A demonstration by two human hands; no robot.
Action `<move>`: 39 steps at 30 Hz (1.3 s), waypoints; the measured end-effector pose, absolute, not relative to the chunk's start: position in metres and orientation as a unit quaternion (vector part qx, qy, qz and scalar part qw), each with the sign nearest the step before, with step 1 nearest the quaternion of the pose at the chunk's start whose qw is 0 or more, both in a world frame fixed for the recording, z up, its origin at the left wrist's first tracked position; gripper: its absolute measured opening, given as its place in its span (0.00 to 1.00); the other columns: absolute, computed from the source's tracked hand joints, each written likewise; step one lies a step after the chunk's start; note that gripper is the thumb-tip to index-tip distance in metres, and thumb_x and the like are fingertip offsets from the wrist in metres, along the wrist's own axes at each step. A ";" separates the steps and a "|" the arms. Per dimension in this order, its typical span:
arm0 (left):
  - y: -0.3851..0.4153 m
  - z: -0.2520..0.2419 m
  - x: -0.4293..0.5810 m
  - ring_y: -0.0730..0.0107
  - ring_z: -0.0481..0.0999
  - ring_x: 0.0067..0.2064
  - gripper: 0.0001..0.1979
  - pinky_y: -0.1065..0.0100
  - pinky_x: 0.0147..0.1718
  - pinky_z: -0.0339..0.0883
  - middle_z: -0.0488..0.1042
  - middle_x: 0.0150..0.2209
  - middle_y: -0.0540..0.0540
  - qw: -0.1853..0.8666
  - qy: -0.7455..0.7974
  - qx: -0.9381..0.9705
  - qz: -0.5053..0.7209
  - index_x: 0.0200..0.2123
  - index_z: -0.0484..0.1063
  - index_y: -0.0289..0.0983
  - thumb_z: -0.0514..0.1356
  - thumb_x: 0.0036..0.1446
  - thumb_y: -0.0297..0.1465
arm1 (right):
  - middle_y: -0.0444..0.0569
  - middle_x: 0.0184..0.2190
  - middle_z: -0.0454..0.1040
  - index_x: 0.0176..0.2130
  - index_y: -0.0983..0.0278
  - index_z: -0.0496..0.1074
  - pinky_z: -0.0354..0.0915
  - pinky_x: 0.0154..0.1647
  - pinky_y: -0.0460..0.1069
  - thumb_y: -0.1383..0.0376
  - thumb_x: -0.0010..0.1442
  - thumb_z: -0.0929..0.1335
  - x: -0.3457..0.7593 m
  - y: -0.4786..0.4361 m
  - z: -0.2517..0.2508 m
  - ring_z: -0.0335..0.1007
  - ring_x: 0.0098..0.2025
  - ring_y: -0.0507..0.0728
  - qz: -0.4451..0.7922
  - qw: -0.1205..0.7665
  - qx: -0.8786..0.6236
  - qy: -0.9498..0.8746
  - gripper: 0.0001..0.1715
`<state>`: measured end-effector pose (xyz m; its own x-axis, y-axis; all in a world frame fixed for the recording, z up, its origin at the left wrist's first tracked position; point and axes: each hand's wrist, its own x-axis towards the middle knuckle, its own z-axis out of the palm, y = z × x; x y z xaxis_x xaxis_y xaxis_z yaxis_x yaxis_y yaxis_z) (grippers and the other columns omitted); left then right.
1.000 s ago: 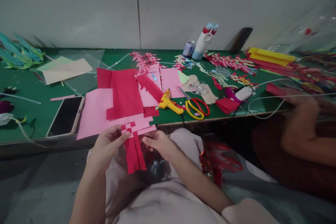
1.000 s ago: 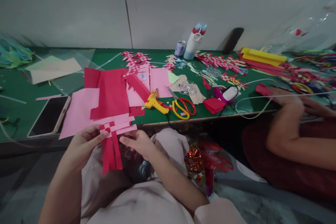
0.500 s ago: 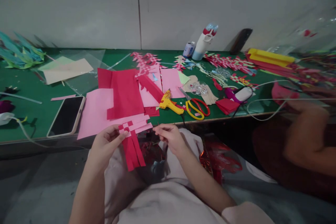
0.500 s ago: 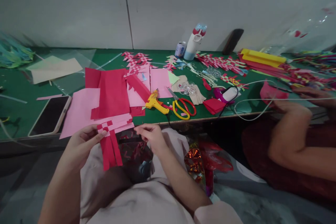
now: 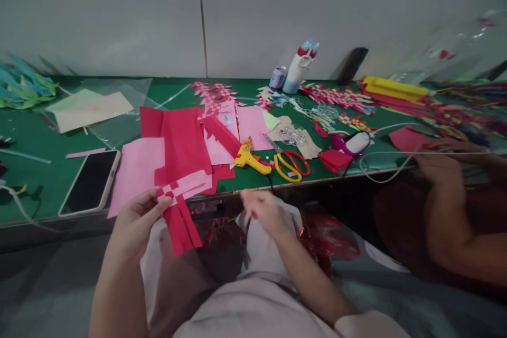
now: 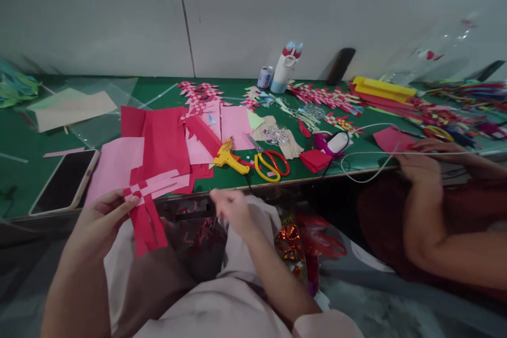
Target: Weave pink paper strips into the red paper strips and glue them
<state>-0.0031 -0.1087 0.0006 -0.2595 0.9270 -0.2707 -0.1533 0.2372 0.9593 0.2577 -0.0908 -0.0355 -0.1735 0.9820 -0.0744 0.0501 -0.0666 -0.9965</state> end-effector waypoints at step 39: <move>-0.052 -0.024 0.021 0.55 0.69 0.44 0.14 0.56 0.45 0.67 0.73 0.43 0.38 -0.049 0.554 0.816 0.160 0.45 0.74 0.35 0.52 0.59 0.29 | 0.58 0.42 0.70 0.46 0.69 0.66 0.62 0.44 0.54 0.64 0.64 0.60 0.293 -0.008 -0.005 0.67 0.43 0.63 0.115 0.138 -0.641 -0.746 0.14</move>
